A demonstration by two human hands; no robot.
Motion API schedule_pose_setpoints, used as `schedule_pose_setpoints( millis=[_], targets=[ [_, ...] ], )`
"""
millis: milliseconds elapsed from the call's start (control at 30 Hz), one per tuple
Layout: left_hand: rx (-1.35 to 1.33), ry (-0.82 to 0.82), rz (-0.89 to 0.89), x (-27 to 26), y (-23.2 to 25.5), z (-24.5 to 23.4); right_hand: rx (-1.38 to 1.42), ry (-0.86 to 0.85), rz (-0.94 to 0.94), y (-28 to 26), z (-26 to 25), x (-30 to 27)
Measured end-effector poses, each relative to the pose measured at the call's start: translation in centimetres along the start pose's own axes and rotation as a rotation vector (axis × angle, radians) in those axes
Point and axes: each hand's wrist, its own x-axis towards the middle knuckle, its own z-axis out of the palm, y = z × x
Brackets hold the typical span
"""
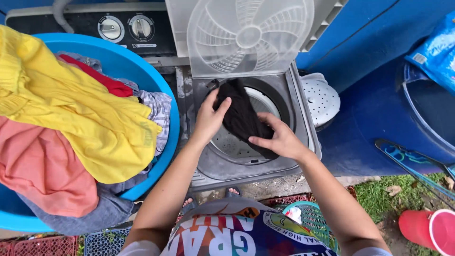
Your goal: The recorder is sorting various clothes from a blue plastic basin and placing them into the wash tub of a small twin-tub portable washing machine.
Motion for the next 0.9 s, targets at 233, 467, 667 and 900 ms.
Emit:
schedule_pose_setpoints(
  millis=[233,467,667,900],
  targets=[
    [-0.060,-0.143,0.338,-0.6,1.0,1.2,0.513,0.137,0.162,3.3,1.9,2.5],
    [0.045,-0.203,0.485,-0.1,6.8,-1.7,0.318,0.277,-0.088,3.7,-0.3,4.3],
    [0.040,-0.342,0.600,1.4,9.0,-0.8,0.560,0.086,-0.084,-1.6,-4.1,4.6],
    [-0.050,-0.166,0.671,2.0,10.0,1.6,-0.307,-0.464,0.504,-0.2,-2.1,5.6]
  ],
)
